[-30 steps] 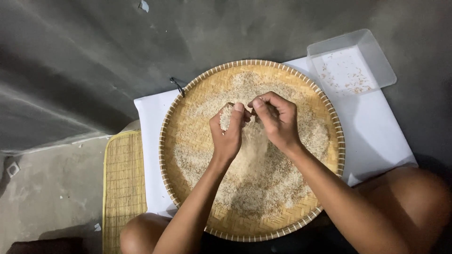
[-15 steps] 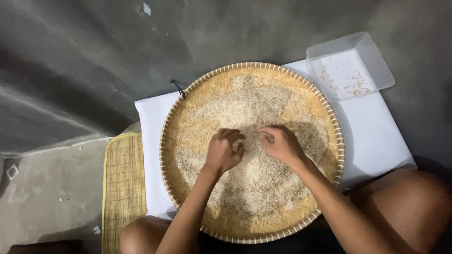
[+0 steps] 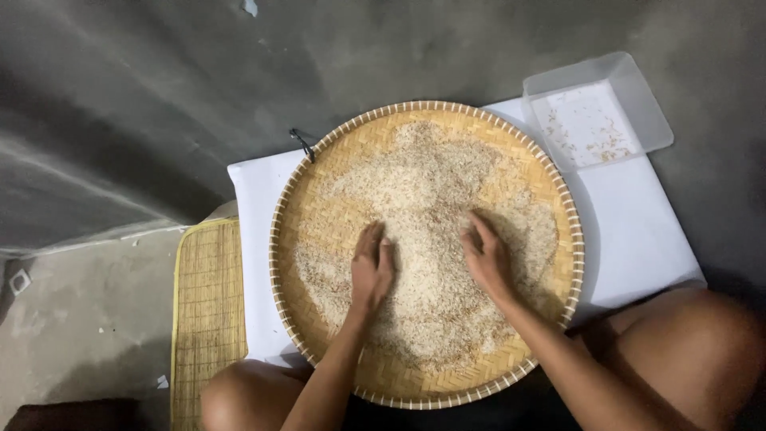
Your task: The person cleans rice by hand, picking out debris from a woven tray and placing it into a container, then shifting and spreading the rice to expose more debris.
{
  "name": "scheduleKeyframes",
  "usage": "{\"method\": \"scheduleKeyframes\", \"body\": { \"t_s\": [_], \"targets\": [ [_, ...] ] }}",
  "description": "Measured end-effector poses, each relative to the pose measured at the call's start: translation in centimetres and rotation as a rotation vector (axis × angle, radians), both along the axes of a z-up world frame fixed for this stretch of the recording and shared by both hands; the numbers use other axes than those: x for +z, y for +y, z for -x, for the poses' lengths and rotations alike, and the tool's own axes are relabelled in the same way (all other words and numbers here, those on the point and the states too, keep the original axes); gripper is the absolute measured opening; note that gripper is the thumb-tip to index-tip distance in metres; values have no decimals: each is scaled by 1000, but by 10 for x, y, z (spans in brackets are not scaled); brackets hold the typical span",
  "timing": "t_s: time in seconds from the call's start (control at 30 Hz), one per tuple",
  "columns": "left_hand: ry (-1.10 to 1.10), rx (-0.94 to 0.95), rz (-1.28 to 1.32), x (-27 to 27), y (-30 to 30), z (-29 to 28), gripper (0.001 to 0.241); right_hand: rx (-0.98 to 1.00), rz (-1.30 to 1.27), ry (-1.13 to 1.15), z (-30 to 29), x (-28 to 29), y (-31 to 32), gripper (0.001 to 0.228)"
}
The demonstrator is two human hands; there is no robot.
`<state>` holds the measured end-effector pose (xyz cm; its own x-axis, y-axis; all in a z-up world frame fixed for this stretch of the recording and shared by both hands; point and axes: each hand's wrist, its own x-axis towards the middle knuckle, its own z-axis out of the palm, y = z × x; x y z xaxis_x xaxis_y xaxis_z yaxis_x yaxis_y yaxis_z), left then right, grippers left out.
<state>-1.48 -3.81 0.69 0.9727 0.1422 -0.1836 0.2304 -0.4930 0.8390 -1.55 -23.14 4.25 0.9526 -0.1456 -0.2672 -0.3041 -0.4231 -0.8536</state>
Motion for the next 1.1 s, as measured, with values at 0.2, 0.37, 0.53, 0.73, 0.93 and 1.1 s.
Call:
{"method": "scheduleKeyframes", "body": {
  "t_s": [0.2, 0.37, 0.53, 0.73, 0.93, 1.1],
  "targets": [
    [-47, 134, 290, -15, -24, -1, 53, -114, -295, -6, -7, -45, 12, 54],
    [-73, 232, 560, -52, -36, -15, 51, -212, -369, -77, -19, -100, 20, 50],
    [17, 329, 937, -149, -28, -36, 49, -337, -458, -85, -18, -113, 22, 37],
    [138, 401, 1030, -135, -30, -37, 71, -354, -513, -82, -20, -75, 30, 42],
    [220, 436, 1188, -158, -19, -54, 68, -465, -585, -55, -38, -51, 42, 51],
    [140, 372, 1103, -102, -35, -66, 58, -434, -594, 174, -69, -75, 29, 114]
  ]
}}
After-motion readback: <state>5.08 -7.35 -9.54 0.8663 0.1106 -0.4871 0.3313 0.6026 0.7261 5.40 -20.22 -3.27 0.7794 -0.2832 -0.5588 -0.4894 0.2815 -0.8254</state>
